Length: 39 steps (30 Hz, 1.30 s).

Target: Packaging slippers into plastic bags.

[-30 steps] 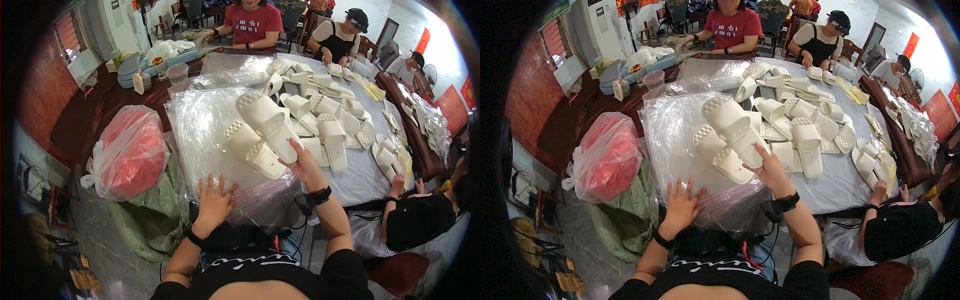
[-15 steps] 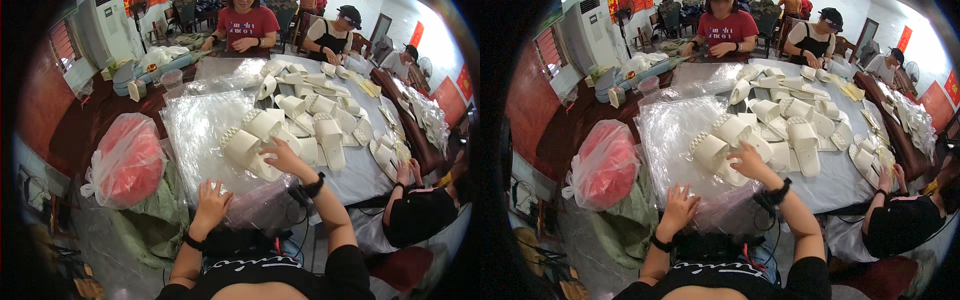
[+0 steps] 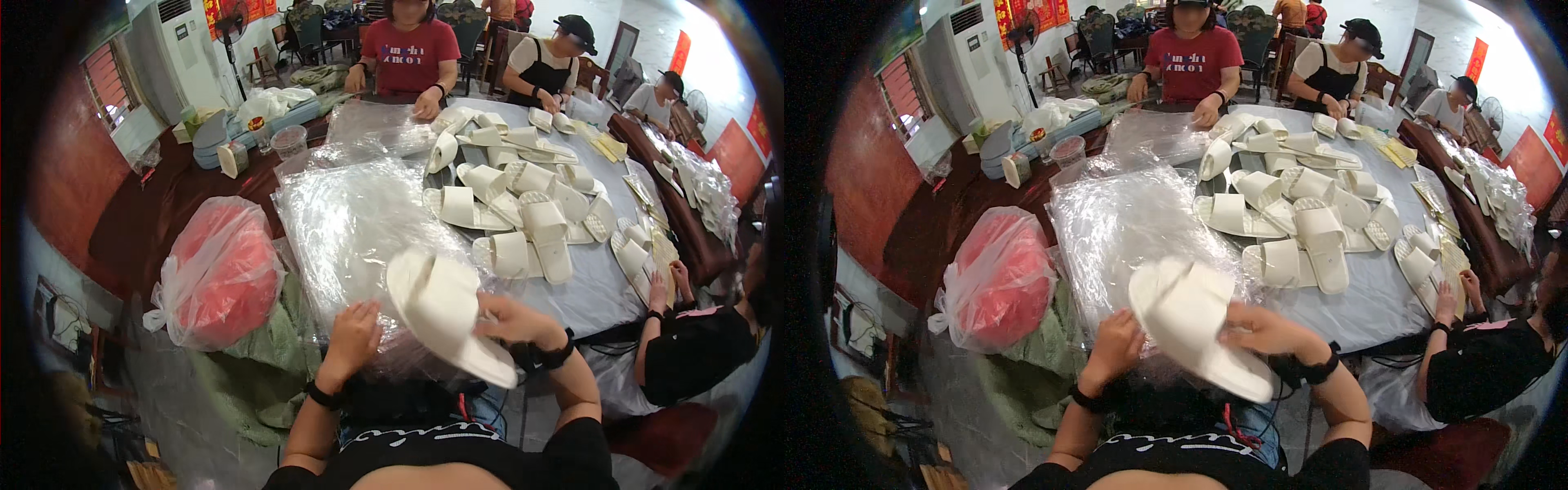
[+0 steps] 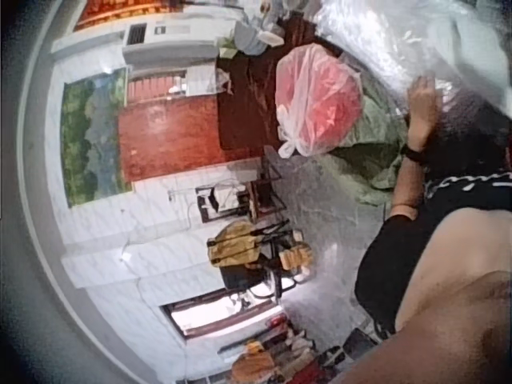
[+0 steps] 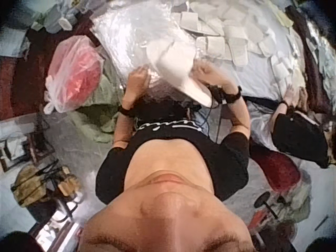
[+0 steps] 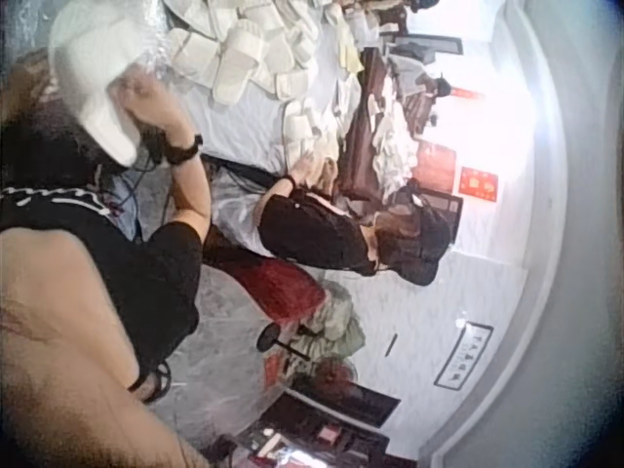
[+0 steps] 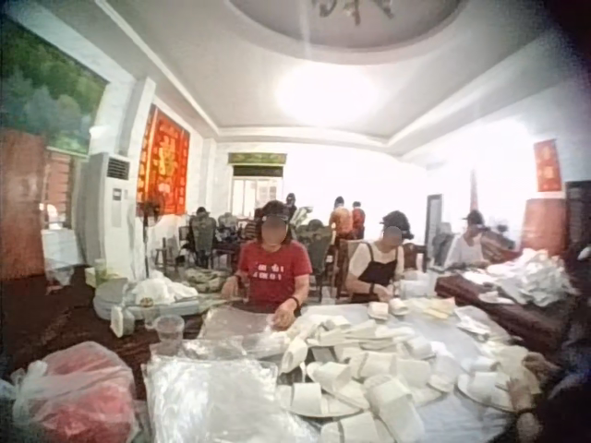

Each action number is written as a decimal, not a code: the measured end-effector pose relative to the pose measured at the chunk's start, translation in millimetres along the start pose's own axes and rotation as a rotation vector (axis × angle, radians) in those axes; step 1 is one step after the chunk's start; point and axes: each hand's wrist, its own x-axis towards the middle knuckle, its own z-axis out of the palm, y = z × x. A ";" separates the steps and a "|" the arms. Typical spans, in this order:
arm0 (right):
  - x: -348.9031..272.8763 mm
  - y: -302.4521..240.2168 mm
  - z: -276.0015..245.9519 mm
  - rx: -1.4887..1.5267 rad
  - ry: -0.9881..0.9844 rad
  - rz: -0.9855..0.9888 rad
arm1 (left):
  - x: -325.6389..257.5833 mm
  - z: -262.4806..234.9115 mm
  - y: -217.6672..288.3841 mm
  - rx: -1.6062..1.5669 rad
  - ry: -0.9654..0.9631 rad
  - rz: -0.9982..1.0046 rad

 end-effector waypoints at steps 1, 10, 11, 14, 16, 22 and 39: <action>-11.7 -1.6 8.7 0.084 -0.062 -0.019 | 1.7 -2.1 -2.4 -0.153 -0.013 -0.065; -2.3 -3.8 43.8 -0.176 0.118 -0.149 | 8.2 -42.3 40.5 0.230 0.261 0.053; 0.9 3.2 44.0 -0.252 0.184 -0.171 | 6.4 -43.7 41.3 0.133 0.242 0.063; 8.1 6.5 50.1 -0.276 0.279 -0.096 | -0.6 -43.1 38.4 -0.018 0.240 0.067; 10.9 3.5 54.5 -0.219 0.316 -0.071 | -1.8 -43.5 39.9 -0.096 0.247 0.065; 17.5 15.0 64.0 -0.267 0.427 -0.025 | -6.9 -41.6 54.0 -0.271 0.260 0.060; 50.3 -3.5 99.5 -0.282 0.206 -0.077 | -11.7 -41.8 73.5 -1.147 0.388 -0.163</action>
